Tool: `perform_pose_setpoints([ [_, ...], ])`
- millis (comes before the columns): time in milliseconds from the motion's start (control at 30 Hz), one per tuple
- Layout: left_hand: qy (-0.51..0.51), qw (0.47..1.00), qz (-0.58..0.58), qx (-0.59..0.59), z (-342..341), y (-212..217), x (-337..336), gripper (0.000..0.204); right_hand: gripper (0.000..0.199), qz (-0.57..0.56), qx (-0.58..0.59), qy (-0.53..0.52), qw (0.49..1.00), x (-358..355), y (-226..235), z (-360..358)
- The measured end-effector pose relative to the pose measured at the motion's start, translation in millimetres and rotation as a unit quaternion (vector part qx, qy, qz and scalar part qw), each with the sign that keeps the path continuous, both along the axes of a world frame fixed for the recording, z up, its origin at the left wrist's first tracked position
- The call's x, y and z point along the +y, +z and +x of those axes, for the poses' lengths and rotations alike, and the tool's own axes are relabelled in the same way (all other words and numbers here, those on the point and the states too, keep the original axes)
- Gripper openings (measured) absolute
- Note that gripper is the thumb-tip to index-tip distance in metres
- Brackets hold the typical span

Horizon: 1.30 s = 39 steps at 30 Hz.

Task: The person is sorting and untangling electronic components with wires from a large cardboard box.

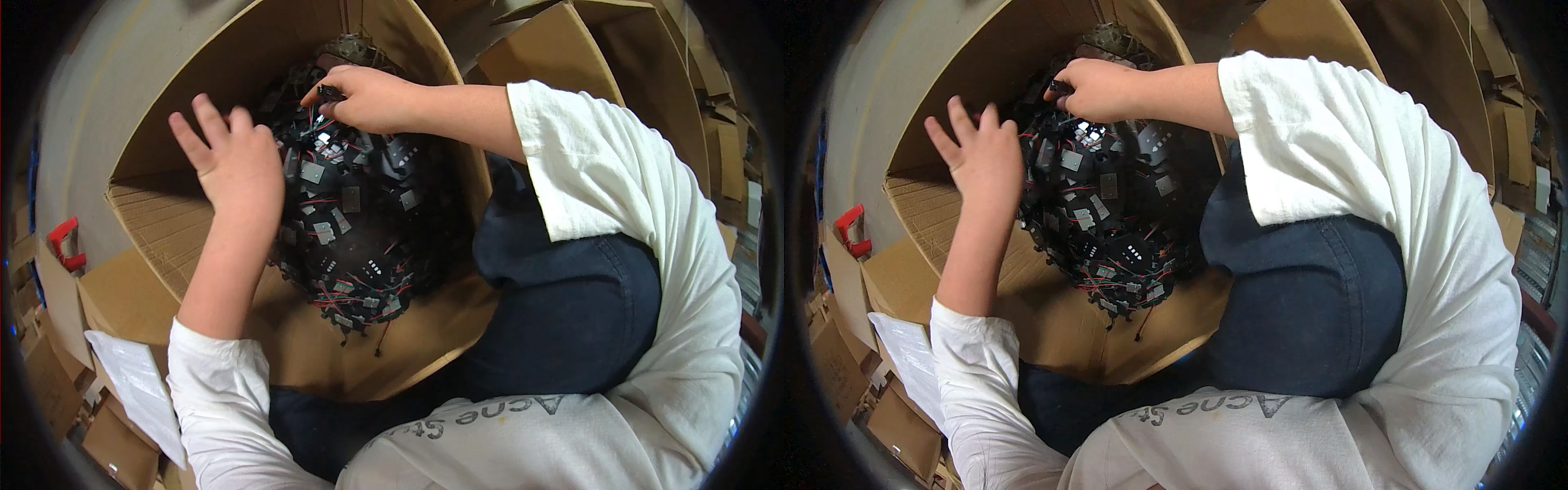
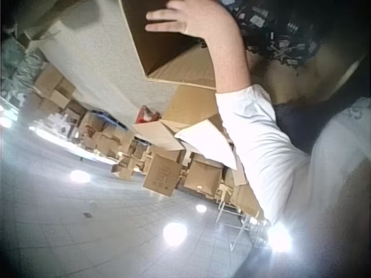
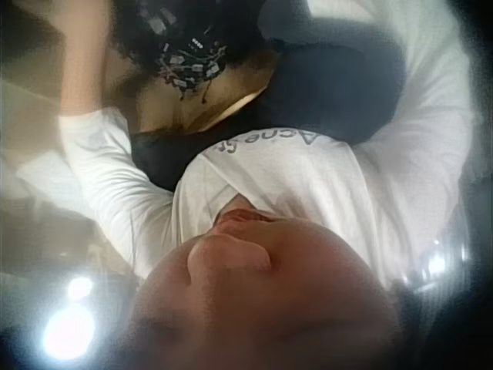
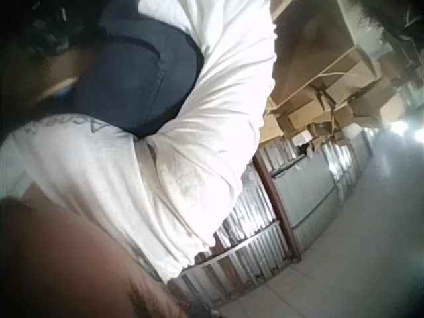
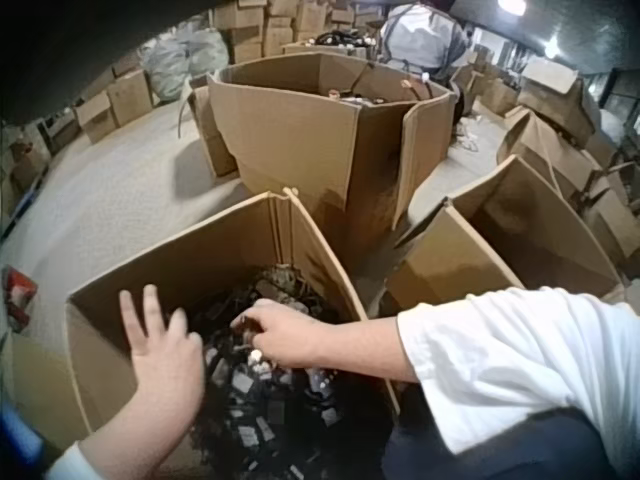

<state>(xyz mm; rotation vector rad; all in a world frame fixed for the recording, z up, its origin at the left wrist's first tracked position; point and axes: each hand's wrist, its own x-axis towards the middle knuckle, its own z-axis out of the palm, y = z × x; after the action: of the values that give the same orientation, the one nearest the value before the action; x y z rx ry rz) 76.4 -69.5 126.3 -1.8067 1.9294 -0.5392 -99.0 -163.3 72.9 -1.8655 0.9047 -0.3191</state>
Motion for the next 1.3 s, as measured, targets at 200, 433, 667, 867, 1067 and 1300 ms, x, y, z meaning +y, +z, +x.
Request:
perform_pose_setpoints([
  [200, 0.030, 0.976, 0.187, 0.105, 18, 28, -7, 0.016, 0.030, 0.025, 0.089, -0.028, 0.995, -7, -10, 0],
  [433, -0.098, 0.916, 0.252, 0.297, 3, 5, -1, 0.017, 0.047, 0.192, -0.003, 0.152, 0.969, 8, 6, 1],
  [667, -0.238, 0.796, 0.136, 0.539, 19, -20, -18, 0.018, 0.033, 0.383, -0.035, 0.125, 0.915, -7, 36, -12],
  [867, -0.056, 0.687, 0.130, 0.713, 16, -45, -25, 0.036, 0.049, 0.450, -0.133, 0.056, 0.881, -8, 16, -4],
  [1067, 0.113, 0.493, 0.082, 0.859, 59, -99, -62, 0.052, 0.052, 0.320, -0.006, -0.029, 0.947, -9, 21, -11],
  [1300, -0.073, 0.959, 0.050, 0.268, 1, -189, -32, 0.025, 0.051, 0.142, 0.095, -0.054, 0.984, -14, 4, -16],
])
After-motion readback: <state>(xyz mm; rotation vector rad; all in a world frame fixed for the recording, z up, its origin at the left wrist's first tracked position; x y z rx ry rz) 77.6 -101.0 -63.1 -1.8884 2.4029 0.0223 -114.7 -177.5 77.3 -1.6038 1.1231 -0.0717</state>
